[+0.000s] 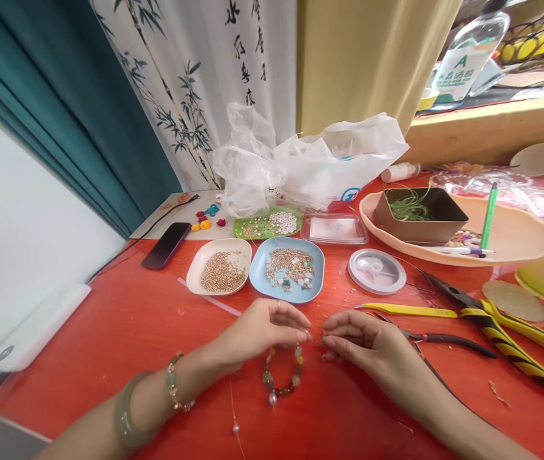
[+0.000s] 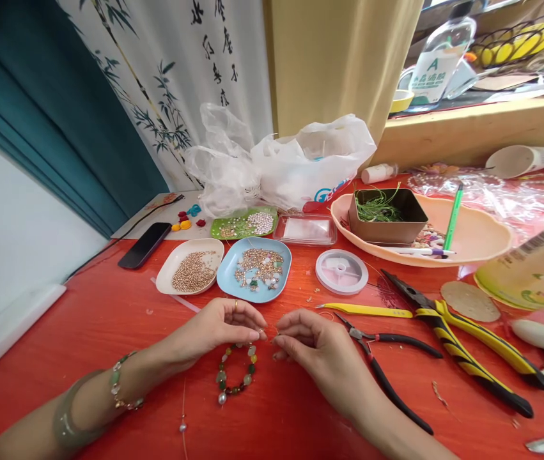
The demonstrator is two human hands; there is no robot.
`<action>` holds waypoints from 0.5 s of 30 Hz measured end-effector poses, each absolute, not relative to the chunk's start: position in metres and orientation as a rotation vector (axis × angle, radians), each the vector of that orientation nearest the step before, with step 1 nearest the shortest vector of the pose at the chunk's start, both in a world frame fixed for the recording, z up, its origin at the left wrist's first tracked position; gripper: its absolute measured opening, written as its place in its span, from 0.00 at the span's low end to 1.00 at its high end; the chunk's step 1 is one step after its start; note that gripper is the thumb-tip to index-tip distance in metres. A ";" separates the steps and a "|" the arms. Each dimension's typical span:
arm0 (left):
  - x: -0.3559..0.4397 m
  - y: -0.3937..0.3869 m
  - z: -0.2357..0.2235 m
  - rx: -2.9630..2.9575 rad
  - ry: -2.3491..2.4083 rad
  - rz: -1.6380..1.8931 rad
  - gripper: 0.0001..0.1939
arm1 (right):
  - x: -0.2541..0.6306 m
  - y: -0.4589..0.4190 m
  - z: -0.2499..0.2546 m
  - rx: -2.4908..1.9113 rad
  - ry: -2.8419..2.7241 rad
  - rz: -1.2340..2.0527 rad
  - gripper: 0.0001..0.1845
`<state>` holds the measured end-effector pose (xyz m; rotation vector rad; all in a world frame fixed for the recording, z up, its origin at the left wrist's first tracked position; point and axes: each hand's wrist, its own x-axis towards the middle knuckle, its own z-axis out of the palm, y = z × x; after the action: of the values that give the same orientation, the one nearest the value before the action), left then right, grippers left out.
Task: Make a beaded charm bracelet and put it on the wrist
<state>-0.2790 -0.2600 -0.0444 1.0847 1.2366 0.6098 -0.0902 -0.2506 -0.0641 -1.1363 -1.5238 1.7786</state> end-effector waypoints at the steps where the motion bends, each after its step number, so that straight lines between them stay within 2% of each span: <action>1: -0.278 -0.260 -0.044 1.080 1.240 0.605 0.12 | -0.090 -0.251 -0.064 -1.135 -1.524 1.784 0.07; 15: -0.266 -0.272 -0.049 1.506 1.339 0.640 0.06 | -0.093 -0.256 -0.068 -1.071 -1.779 1.645 0.06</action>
<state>-0.2656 -0.2722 -0.0493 1.5056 1.3392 0.6398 -0.0928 -0.2560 -0.0676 -1.0706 -1.7786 1.6454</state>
